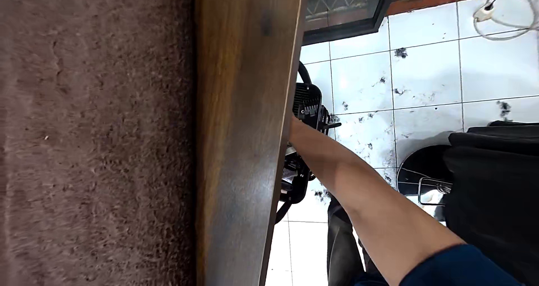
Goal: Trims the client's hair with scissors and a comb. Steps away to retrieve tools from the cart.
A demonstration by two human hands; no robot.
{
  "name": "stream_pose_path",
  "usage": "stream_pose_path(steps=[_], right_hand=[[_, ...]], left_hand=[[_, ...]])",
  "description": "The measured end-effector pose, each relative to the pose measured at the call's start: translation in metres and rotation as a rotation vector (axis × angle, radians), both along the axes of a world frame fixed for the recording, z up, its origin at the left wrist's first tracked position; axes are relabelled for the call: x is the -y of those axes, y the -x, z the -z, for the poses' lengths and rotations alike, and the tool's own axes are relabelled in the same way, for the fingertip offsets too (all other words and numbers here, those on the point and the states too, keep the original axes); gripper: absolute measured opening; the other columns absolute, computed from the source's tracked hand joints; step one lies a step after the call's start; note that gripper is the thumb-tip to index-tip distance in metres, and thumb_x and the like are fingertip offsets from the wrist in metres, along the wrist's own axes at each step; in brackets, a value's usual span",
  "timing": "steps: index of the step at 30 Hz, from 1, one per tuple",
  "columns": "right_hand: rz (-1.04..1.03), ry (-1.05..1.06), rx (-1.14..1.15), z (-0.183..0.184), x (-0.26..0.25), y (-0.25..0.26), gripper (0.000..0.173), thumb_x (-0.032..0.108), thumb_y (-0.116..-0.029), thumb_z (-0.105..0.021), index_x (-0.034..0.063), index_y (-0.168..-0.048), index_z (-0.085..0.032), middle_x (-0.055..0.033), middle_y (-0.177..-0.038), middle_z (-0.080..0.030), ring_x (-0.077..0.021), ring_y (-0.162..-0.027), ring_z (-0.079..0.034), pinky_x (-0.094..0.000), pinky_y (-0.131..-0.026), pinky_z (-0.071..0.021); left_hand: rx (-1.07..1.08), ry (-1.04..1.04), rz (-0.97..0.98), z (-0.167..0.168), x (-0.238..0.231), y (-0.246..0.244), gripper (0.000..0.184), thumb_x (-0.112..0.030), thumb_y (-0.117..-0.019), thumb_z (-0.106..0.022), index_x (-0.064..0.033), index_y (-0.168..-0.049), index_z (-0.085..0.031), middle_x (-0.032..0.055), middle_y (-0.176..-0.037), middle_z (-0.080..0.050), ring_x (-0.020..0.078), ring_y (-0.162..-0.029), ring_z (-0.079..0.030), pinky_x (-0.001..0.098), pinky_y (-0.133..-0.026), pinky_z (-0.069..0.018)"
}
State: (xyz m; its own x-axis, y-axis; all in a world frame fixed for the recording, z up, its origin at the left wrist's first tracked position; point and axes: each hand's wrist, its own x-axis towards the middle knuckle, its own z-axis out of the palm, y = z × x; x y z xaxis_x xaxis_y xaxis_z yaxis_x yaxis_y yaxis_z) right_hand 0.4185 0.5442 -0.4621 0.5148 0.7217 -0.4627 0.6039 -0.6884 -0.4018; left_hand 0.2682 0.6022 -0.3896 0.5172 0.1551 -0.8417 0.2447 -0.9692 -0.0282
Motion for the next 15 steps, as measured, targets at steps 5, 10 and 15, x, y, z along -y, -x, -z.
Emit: stream_pose_path(steps=[5, 10, 15], right_hand=[[0.032, -0.107, -0.165, -0.038, 0.021, -0.008, 0.041, 0.02, -0.097, -0.069, -0.0008, -0.132, -0.063, -0.0253, -0.132, -0.063, -0.0428, -0.13, -0.054, -0.0625, -0.11, -0.0355], [0.174, -0.339, -0.189, -0.015, 0.018, -0.027, 0.035, 0.028, -0.0958, -0.066, 0.0048, -0.121, -0.063, -0.0184, -0.113, -0.067, -0.0373, -0.108, -0.067, -0.0594, -0.086, -0.0542], [0.538, -0.827, -0.383, -0.039, 0.083, 0.004, 0.033, 0.019, -0.0939, -0.066, 0.0021, -0.123, -0.065, -0.0137, -0.106, -0.069, -0.0248, -0.099, -0.067, -0.0477, -0.088, -0.0539]], left_hand=[[-0.182, -0.228, 0.297, 0.044, 0.011, -0.014, 0.034, -0.011, -0.1063, -0.049, -0.0038, -0.138, -0.06, 0.024, -0.144, -0.057, 0.0442, -0.131, -0.056, 0.062, -0.103, -0.0455], [-0.021, -0.144, 0.311, 0.057, -0.003, -0.013, 0.027, -0.02, -0.1022, -0.059, -0.0062, -0.123, -0.069, 0.018, -0.132, -0.064, 0.0396, -0.12, -0.063, 0.0604, -0.093, -0.0534], [-0.125, -0.206, 0.383, 0.067, 0.001, -0.022, 0.027, -0.012, -0.0977, -0.062, -0.0048, -0.123, -0.069, 0.0182, -0.134, -0.063, 0.0423, -0.116, -0.064, 0.0634, -0.088, -0.0535]])
